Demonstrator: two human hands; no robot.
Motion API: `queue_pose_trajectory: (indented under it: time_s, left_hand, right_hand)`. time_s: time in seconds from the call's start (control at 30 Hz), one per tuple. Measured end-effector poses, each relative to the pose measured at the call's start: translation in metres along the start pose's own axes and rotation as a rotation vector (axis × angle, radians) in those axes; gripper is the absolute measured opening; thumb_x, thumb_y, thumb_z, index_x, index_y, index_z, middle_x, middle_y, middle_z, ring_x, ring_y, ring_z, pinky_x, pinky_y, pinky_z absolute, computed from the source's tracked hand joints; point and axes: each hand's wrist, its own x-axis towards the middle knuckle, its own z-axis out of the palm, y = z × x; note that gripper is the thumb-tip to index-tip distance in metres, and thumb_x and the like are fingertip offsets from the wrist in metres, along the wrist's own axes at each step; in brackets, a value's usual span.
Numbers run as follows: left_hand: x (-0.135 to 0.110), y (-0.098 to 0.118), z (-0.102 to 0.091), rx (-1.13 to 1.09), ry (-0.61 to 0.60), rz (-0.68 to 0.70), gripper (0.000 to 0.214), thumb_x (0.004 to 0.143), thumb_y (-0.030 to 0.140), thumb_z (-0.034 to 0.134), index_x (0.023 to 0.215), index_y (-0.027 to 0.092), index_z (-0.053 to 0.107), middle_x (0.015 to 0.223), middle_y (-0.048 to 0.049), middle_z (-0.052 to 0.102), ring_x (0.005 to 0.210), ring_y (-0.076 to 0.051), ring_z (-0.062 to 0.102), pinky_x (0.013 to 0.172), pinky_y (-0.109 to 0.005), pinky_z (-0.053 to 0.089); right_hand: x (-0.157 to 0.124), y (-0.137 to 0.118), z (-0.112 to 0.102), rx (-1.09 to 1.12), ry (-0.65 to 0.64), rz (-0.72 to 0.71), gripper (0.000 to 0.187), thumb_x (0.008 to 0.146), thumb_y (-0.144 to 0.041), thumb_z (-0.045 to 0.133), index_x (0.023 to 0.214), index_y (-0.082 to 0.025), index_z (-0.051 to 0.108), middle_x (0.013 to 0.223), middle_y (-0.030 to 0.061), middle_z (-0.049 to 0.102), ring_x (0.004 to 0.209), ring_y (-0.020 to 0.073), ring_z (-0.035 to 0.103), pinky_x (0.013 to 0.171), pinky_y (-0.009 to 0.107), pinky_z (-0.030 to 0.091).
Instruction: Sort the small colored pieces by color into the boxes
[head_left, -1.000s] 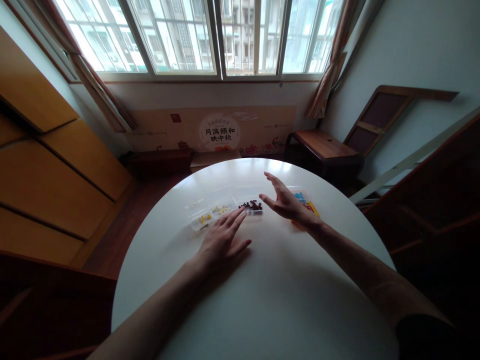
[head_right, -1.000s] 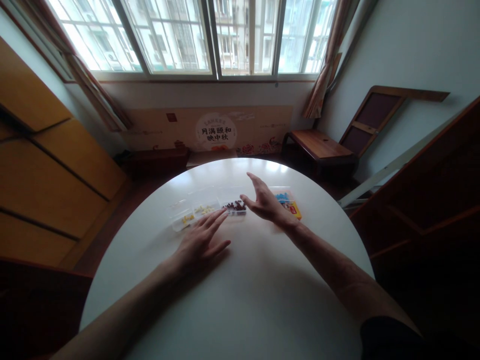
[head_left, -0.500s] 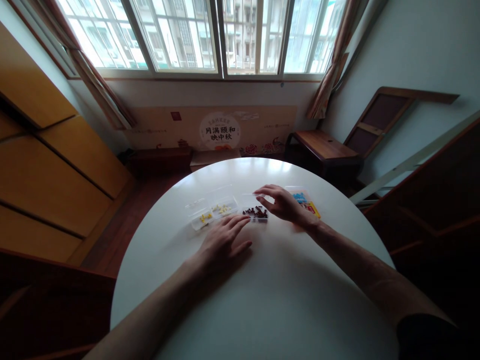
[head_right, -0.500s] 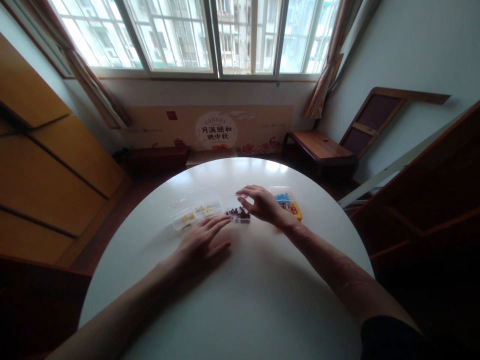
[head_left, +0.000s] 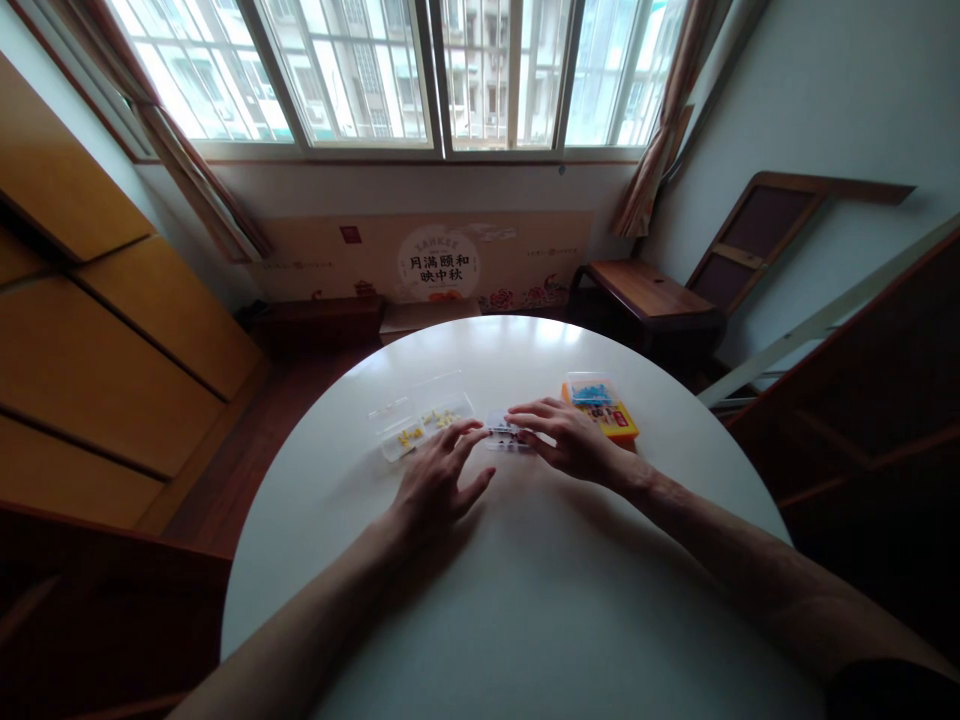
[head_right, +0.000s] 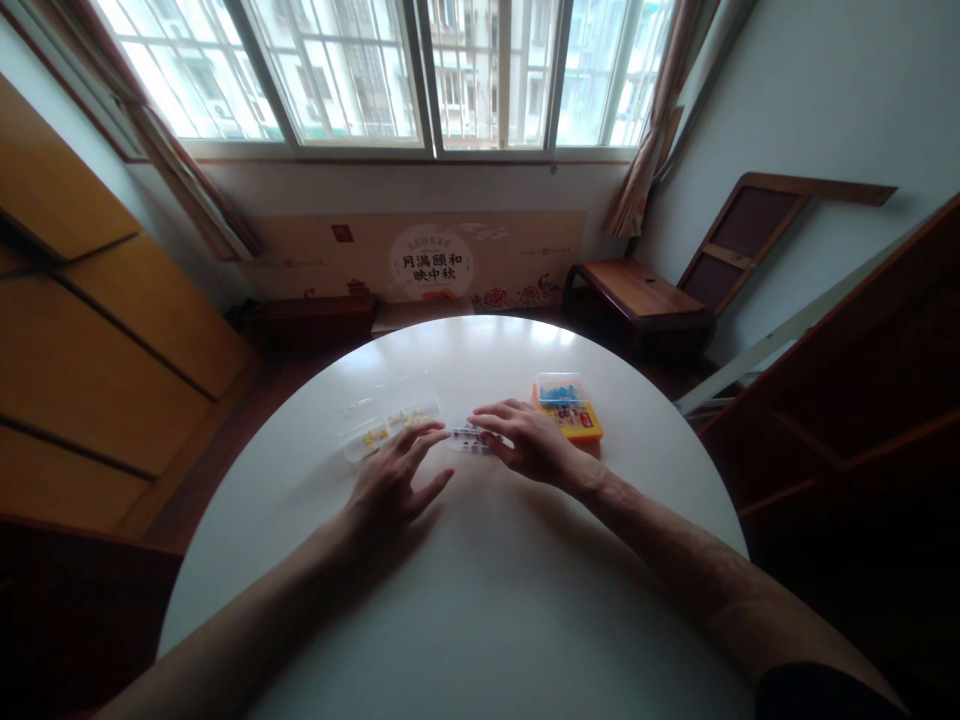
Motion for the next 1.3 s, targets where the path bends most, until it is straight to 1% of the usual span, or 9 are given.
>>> queue_pose_trajectory:
  time_s: [0.1, 0.27, 0.4, 0.5, 0.7, 0.87, 1.1, 1.2, 1.3]
  left_hand:
    - [0.000, -0.001, 0.001, -0.029, 0.008, -0.003, 0.047, 0.107, 0.041, 0.064, 0.151, 0.027, 0.055, 0.151, -0.0127, 0.064, 0.134, -0.033, 0.069, 0.111, -0.051, 0.061]
    - [0.002, -0.002, 0.000, -0.042, -0.097, 0.093, 0.065, 0.106, 0.040, 0.067, 0.166, 0.031, 0.044, 0.167, -0.0093, 0.056, 0.151, -0.033, 0.057, 0.125, -0.055, 0.051]
    - [0.006, 0.002, -0.002, -0.069, -0.131, 0.098, 0.060, 0.107, 0.037, 0.065, 0.165, 0.032, 0.050, 0.165, -0.0085, 0.059, 0.150, -0.034, 0.058, 0.125, -0.057, 0.051]
    - [0.005, 0.004, -0.003, -0.120, -0.140, 0.091, 0.058, 0.108, 0.034, 0.063, 0.164, 0.032, 0.051, 0.167, -0.0089, 0.057, 0.152, -0.033, 0.057, 0.125, -0.055, 0.052]
    - [-0.002, -0.002, 0.002, -0.158, -0.151, 0.131, 0.060, 0.109, 0.035, 0.063, 0.166, 0.032, 0.047, 0.167, -0.0088, 0.056, 0.149, -0.030, 0.060, 0.124, -0.050, 0.054]
    - [-0.003, -0.006, 0.003, -0.092, -0.152, 0.079, 0.068, 0.107, 0.042, 0.066, 0.168, 0.027, 0.042, 0.169, -0.0121, 0.054, 0.152, -0.033, 0.057, 0.127, -0.053, 0.051]
    - [-0.001, -0.006, -0.001, -0.114, -0.204, 0.058, 0.064, 0.107, 0.043, 0.064, 0.166, 0.026, 0.046, 0.171, -0.0127, 0.051, 0.155, -0.034, 0.054, 0.128, -0.054, 0.049]
    - [-0.001, -0.007, 0.000, -0.120, -0.209, 0.067, 0.061, 0.107, 0.043, 0.064, 0.164, 0.025, 0.049, 0.170, -0.0132, 0.053, 0.154, -0.035, 0.055, 0.126, -0.054, 0.051]
    - [0.000, -0.006, 0.000, -0.109, -0.211, 0.072, 0.059, 0.108, 0.042, 0.063, 0.162, 0.025, 0.050, 0.168, -0.0135, 0.054, 0.152, -0.035, 0.056, 0.125, -0.054, 0.052]
  right_hand:
    - [-0.004, -0.001, 0.004, -0.021, -0.014, -0.011, 0.047, 0.107, -0.025, 0.068, 0.152, -0.038, 0.067, 0.146, 0.0084, 0.073, 0.128, 0.0325, 0.070, 0.109, 0.058, 0.063]
    - [-0.013, -0.006, 0.010, -0.037, -0.002, 0.005, 0.051, 0.106, -0.023, 0.067, 0.155, -0.036, 0.065, 0.157, 0.0103, 0.065, 0.142, 0.0337, 0.065, 0.116, 0.060, 0.059]
    - [-0.017, -0.007, 0.013, -0.047, 0.005, 0.008, 0.054, 0.106, -0.021, 0.064, 0.157, -0.040, 0.063, 0.158, 0.0089, 0.065, 0.143, 0.0337, 0.063, 0.117, 0.060, 0.059]
    - [-0.019, -0.007, 0.015, -0.067, -0.001, 0.010, 0.049, 0.106, -0.021, 0.065, 0.152, -0.036, 0.066, 0.157, 0.0108, 0.064, 0.140, 0.0345, 0.064, 0.115, 0.060, 0.060]
    - [-0.020, -0.018, 0.011, -0.081, -0.034, 0.059, 0.028, 0.103, -0.025, 0.073, 0.131, -0.027, 0.070, 0.151, 0.0163, 0.065, 0.132, 0.0360, 0.067, 0.110, 0.060, 0.060]
    - [-0.027, -0.017, -0.016, -0.024, -0.009, 0.050, 0.034, 0.104, -0.025, 0.073, 0.137, -0.028, 0.064, 0.153, 0.0133, 0.065, 0.138, 0.0338, 0.065, 0.116, 0.059, 0.057]
    - [-0.066, 0.017, -0.076, -0.065, 0.022, 0.040, 0.035, 0.103, -0.024, 0.073, 0.137, -0.031, 0.066, 0.154, 0.0100, 0.067, 0.142, 0.0347, 0.064, 0.117, 0.060, 0.057]
    - [-0.084, 0.031, -0.088, -0.088, 0.027, 0.076, 0.037, 0.102, -0.023, 0.073, 0.138, -0.031, 0.067, 0.152, 0.0100, 0.067, 0.140, 0.0337, 0.067, 0.117, 0.058, 0.058]
    - [-0.096, 0.041, -0.091, -0.079, 0.008, 0.088, 0.039, 0.103, -0.019, 0.069, 0.140, -0.031, 0.067, 0.152, 0.0096, 0.068, 0.141, 0.0323, 0.066, 0.118, 0.057, 0.057]
